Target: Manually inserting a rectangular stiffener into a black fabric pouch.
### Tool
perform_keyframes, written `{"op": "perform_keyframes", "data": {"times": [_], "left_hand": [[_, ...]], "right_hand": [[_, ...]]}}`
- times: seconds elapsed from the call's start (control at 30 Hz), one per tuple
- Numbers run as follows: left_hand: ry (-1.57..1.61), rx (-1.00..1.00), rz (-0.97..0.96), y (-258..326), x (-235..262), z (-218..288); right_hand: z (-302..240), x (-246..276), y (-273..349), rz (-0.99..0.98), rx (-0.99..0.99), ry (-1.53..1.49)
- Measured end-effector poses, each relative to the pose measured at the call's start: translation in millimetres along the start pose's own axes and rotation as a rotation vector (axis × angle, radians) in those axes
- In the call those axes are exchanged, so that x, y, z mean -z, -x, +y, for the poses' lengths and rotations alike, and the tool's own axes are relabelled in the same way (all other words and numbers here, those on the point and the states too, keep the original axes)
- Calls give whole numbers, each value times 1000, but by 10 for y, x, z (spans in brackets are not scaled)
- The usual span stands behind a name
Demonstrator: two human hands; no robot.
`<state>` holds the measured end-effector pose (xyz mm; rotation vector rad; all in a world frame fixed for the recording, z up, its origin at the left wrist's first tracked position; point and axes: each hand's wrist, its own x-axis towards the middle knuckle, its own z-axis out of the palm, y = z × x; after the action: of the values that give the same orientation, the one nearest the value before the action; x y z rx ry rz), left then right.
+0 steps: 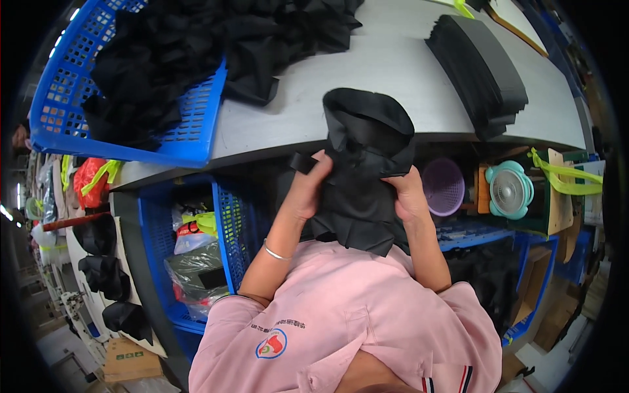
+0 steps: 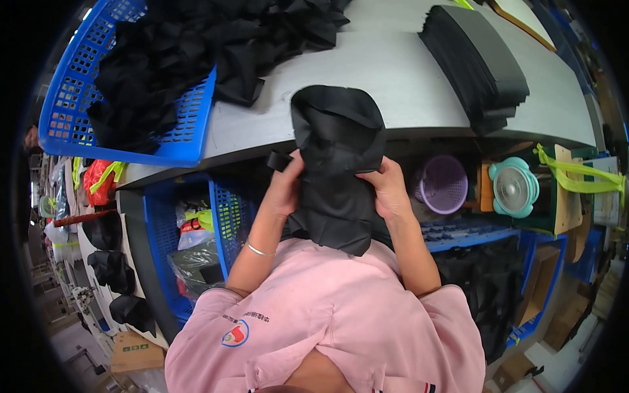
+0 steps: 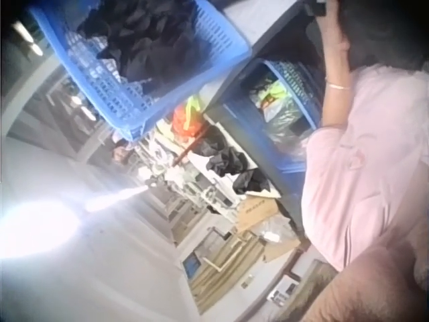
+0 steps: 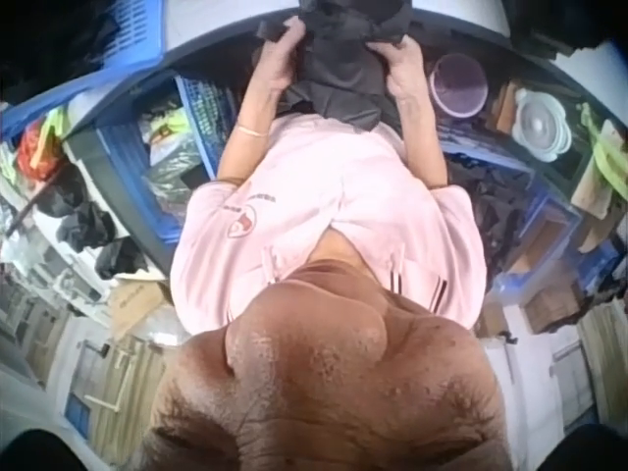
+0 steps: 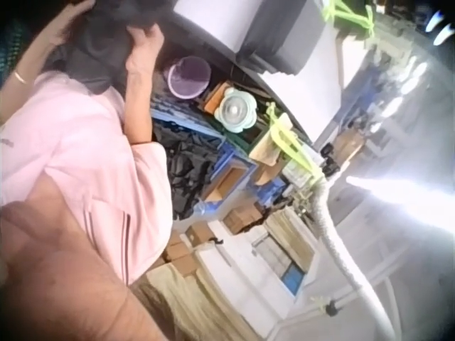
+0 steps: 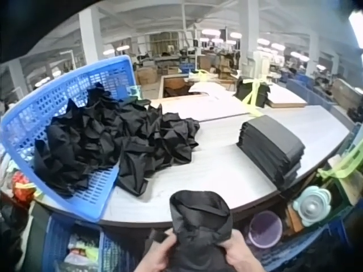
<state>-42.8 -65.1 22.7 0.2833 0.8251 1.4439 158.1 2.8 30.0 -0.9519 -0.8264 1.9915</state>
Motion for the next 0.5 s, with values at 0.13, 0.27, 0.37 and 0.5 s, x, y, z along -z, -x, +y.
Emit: {"op": "perform_keyframes", "data": {"times": [0.13, 0.27, 0.37, 0.5], "left_hand": [[-391, -131, 40, 20, -99, -14], [-354, -93, 76, 81, -236, 137], [-360, -149, 119, 91, -230, 120], [-355, -174, 68, 170, -224, 129]], "right_hand": [[-51, -203, 26, 184, 35, 162], [83, -102, -29, 120, 127, 182], [82, -110, -70, 133, 147, 268], [143, -79, -93, 127, 79, 151]]}}
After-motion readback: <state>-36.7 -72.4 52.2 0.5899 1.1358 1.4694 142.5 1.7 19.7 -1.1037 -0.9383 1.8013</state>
